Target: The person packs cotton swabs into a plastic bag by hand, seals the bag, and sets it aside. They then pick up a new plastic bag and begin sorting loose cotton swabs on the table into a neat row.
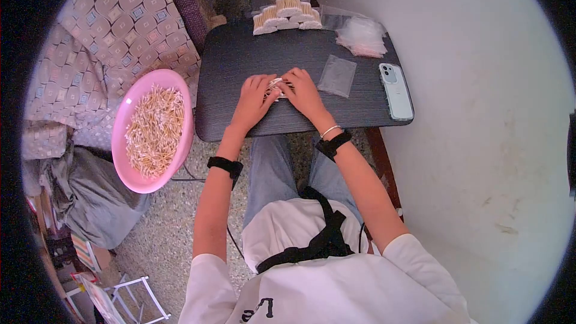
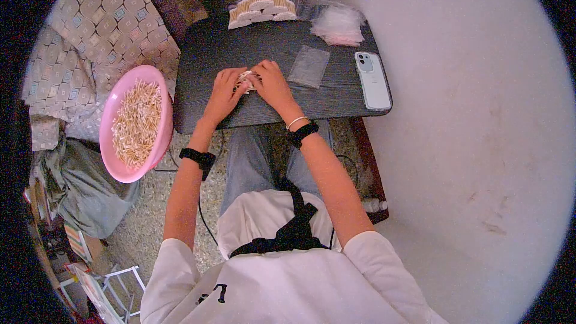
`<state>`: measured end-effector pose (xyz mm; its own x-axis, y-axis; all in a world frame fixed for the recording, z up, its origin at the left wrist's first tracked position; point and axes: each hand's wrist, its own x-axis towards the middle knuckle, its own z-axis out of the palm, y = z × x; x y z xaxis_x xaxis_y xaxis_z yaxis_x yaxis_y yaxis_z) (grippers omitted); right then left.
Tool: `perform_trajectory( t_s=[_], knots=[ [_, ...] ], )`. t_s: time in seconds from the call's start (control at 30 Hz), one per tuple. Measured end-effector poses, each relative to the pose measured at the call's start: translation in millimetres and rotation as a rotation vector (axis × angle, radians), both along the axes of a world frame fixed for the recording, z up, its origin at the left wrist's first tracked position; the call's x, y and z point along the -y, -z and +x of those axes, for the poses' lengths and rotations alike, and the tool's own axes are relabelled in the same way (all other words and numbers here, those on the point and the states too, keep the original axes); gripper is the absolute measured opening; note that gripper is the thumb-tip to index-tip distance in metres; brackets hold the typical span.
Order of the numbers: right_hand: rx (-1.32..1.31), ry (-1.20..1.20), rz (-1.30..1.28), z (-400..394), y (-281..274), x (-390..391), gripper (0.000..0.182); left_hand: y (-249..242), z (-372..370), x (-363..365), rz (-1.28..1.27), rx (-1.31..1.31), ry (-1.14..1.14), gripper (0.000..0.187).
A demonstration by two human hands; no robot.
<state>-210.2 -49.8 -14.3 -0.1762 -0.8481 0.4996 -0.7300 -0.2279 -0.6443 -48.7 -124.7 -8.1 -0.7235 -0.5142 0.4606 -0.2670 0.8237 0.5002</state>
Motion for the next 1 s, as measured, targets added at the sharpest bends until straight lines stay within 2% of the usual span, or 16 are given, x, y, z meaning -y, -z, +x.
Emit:
perform_trajectory(
  t_s=[0.1, 0.2, 0.3, 0.4, 0.43, 0.5, 0.63, 0.7, 0.8, 0.9, 1.0],
  knots=[
    [-0.001, 0.037, -0.012, 2.6, 2.2, 1.9, 0.018, -5.1, 8.3, -1.8, 0.111, 0.025, 0.065, 0.052],
    [-0.023, 0.056, -0.014, 0.7, 3.9, 1.6, 0.017, -9.7, 11.6, -8.3, -0.199, 0.275, -0.030, 0.055],
    [-0.031, 0.056, 0.006, -0.3, 4.3, 2.8, 0.020, -6.5, 14.3, -3.6, -0.166, 0.286, -0.027, 0.054],
    [0.075, 0.060, -0.009, 3.5, 1.6, 1.7, 0.025, 2.3, 14.0, 4.2, -0.103, 0.261, -0.024, 0.046],
    [0.127, 0.062, -0.022, 5.1, -2.7, -0.2, 0.028, 5.8, 12.4, 7.0, -0.059, 0.176, -0.003, 0.043],
    [-0.001, -0.001, -0.088, 4.9, -12.7, -6.1, 0.031, 6.4, 8.2, 9.8, 0.030, 0.006, 0.039, 0.038],
    [-0.114, -0.014, -0.117, 7.4, -15.5, -9.9, 0.029, 0.3, 1.9, 9.2, -0.031, 0.016, -0.017, 0.032],
    [-0.011, -0.015, -0.045, 4.0, -12.5, -6.3, 0.026, -3.6, -3.7, 12.7, -0.062, 0.001, 0.013, 0.031],
    [0.062, 0.026, 0.068, 0.4, -5.3, -3.2, 0.022, -6.8, -10.8, 8.1, 0.216, -0.117, -0.060, 0.026],
    [0.153, 0.055, 0.045, -0.6, -0.6, -1.0, 0.020, -6.7, -10.5, 14.4, 0.162, -0.121, -0.029, 0.025],
    [0.256, 0.045, 0.056, -0.2, -0.8, 2.3, 0.023, -3.9, -10.5, 26.3, 0.227, -0.056, 0.054, 0.023]
  ],
)
